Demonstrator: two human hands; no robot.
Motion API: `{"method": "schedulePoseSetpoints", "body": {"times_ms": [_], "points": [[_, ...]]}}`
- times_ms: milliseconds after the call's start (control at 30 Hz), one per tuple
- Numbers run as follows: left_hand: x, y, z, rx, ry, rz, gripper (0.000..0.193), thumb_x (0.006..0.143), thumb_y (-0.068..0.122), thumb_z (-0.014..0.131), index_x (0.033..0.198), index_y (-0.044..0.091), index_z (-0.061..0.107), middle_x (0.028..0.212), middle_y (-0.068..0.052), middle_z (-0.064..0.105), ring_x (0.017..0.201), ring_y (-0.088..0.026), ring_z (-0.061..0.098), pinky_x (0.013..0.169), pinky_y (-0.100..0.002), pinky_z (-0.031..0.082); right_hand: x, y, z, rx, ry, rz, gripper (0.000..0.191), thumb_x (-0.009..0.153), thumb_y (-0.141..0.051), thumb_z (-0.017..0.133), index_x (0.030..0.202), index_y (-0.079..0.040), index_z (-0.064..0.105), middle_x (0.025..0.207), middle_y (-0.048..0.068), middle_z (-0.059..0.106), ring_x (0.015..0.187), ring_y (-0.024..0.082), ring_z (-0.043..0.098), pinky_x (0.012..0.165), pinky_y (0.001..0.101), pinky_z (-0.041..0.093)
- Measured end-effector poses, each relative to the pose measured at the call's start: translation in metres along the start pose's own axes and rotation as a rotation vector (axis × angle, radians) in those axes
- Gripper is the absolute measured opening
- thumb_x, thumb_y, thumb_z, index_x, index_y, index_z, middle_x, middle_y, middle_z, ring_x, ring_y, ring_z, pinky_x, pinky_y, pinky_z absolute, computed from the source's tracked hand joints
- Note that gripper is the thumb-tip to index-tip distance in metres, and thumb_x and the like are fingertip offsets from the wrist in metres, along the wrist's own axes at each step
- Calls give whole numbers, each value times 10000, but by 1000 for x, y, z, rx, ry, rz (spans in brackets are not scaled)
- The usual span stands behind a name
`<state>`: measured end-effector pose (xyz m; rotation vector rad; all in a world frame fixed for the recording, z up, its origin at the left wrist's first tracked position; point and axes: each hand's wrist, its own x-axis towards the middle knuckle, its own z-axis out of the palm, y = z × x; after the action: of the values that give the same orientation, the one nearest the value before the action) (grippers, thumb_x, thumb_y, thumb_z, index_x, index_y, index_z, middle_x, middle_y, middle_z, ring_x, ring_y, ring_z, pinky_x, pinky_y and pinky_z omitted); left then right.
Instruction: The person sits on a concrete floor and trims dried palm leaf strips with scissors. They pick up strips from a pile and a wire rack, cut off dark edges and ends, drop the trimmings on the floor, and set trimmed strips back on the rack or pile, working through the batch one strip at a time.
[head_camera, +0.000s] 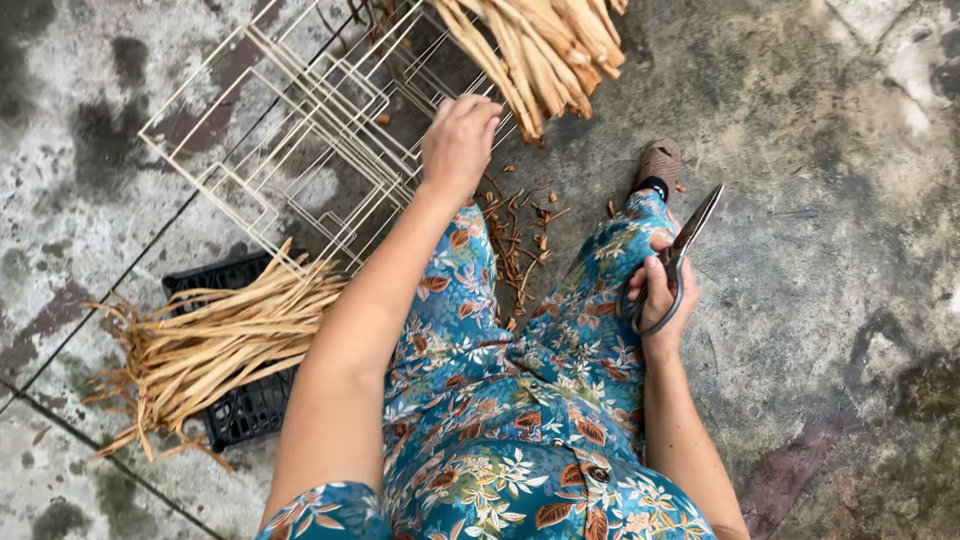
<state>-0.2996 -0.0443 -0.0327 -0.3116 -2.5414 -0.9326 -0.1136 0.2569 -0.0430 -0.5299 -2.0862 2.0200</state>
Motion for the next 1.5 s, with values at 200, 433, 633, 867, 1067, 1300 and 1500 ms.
{"method": "schedulePoseSetpoints", "body": {"times_ms": [200, 433, 633, 867, 1067, 1300, 1500], "points": [[46, -16, 63, 252, -85, 62, 282, 845, 73, 623, 1110, 68, 718, 1252, -64, 642, 1079, -298, 576, 849, -437, 515, 10, 2, -2, -14, 16, 2, 233, 1038, -109, 608, 1250, -11, 617, 731, 12, 601, 577, 71, 555, 518, 206, 463], [46, -26, 58, 348, -181, 117, 183, 845, 88, 645, 1023, 79, 690, 1052, -108, 561, 1062, -308, 557, 855, -456, 504, 17, 10, -5, 7, 30, 13, 232, 1027, -80, 606, 1247, -6, 611, 750, 11, 605, 604, 67, 576, 514, 212, 487], [33, -32, 26, 127, -154, 152, 127, 836, 143, 768, 944, 99, 719, 1039, -44, 636, 969, -265, 624, 812, -405, 542, 17, 9, -6, -15, 20, 31, 233, 1025, -84, 606, 1245, -9, 617, 749, 12, 611, 598, 67, 576, 513, 212, 489], [13, 29, -36, -20, 59, 256, 137, 975, 264, 731, 974, 128, 752, 953, -14, 735, 960, -177, 641, 806, -355, 538, 7, 4, -3, -28, 1, 6, 260, 1020, -98, 633, 1270, -26, 628, 741, 5, 603, 610, 61, 576, 528, 207, 485], [-48, 116, -112, -720, -190, -165, 201, 1056, 216, 589, 1182, 104, 698, 828, 15, 726, 763, -57, 714, 668, -232, 579, -8, -13, 6, -231, -99, -8, 393, 955, -107, 690, 1337, -71, 607, 762, -12, 612, 620, 63, 589, 565, 225, 492], [-77, 161, -155, -662, -189, -130, 158, 1033, 126, 666, 1159, 45, 715, 832, -34, 704, 701, -81, 659, 615, -248, 529, -54, -69, 7, 93, -451, -34, 647, 864, -205, 803, 1441, -79, 539, 1011, -18, 586, 860, 65, 555, 749, 210, 509], [-78, 174, -169, -555, -231, -40, 161, 987, 111, 706, 1136, 54, 731, 876, -56, 712, 664, -112, 647, 582, -266, 510, -74, -120, -4, -23, -563, -107, 778, 789, -341, 874, 1447, -67, 562, 1085, -10, 603, 910, 76, 536, 832, 231, 481]]}}
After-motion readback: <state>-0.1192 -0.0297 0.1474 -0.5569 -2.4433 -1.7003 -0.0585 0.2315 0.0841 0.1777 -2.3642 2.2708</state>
